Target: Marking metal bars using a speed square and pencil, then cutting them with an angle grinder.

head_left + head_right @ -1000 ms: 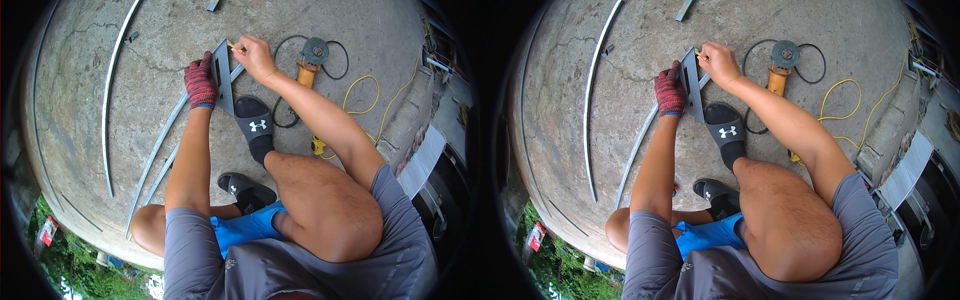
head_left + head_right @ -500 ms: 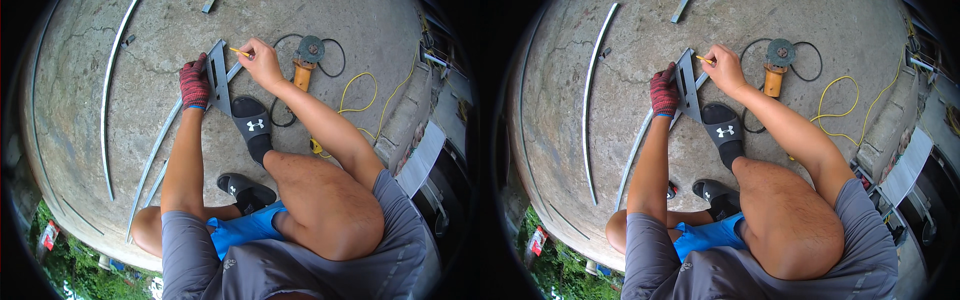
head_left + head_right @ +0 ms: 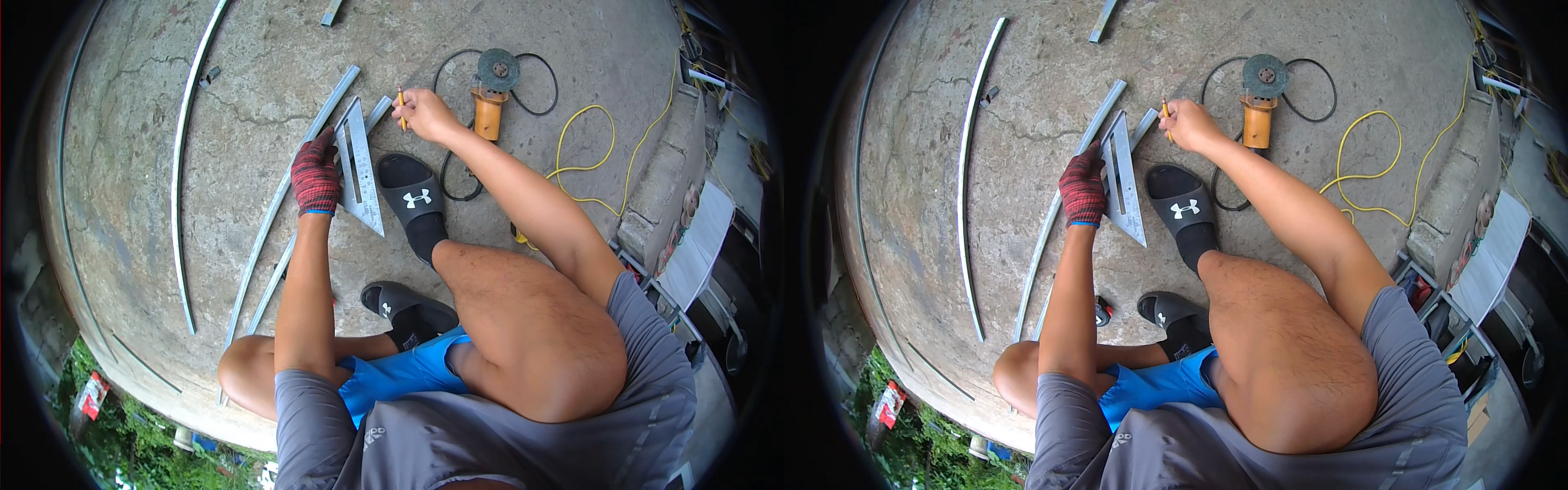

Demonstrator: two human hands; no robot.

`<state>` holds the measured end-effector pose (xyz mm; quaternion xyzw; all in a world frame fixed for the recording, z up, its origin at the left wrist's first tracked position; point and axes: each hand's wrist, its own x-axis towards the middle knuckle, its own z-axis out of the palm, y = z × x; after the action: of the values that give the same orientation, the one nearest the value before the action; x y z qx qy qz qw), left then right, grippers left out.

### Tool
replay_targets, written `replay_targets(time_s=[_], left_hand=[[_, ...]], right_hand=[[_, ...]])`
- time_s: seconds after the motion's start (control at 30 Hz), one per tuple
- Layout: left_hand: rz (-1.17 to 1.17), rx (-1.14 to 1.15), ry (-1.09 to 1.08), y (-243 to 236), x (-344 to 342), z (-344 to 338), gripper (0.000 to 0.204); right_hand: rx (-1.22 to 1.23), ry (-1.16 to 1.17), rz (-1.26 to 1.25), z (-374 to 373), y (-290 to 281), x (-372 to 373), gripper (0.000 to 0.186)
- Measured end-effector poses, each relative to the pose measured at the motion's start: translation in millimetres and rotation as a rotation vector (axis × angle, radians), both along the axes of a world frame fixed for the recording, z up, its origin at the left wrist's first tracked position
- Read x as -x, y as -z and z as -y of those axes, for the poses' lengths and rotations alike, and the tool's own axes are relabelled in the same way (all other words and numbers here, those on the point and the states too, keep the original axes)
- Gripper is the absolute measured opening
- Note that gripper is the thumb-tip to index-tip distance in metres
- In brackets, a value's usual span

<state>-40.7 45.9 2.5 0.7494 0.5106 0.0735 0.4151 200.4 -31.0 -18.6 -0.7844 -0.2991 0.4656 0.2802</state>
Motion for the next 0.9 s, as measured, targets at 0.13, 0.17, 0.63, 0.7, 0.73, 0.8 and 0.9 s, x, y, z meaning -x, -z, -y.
replay_targets(time_s=[0.13,0.17,0.63,0.7,0.73,0.8,0.9], left_hand=[[-0.022,-0.01,-0.026,15.0,3.7,9.4,0.039],[-0.044,-0.09,0.002,19.9,4.4,8.6,0.04],[-0.096,-0.151,-0.064,20.1,-7.7,2.3,0.033],[-0.11,-0.159,-0.055,19.9,-8.1,4.8,0.033],[-0.119,-0.166,-0.046,19.0,-9.5,6.7,0.034],[-0.161,-0.25,-0.009,15.8,-14.4,12.2,0.037],[-0.306,-0.275,0.1,8.1,-11.1,19.8,0.049]], right_hand=[[-0.024,0.013,0.072,-11.9,8.9,13.5,0.019],[-0.061,0.002,0.194,-14.5,10.9,13.6,0.019],[-0.017,-0.11,-0.009,-48.1,16.0,6.6,0.016],[-0.025,-0.121,-0.064,-48.5,18.5,8.0,0.017],[-0.034,-0.144,-0.084,-47.5,19.1,8.5,0.018],[-0.044,-0.166,-0.107,-45.0,18.4,8.4,0.018],[-0.031,-0.085,-0.208,-42.4,9.3,8.8,0.019]])
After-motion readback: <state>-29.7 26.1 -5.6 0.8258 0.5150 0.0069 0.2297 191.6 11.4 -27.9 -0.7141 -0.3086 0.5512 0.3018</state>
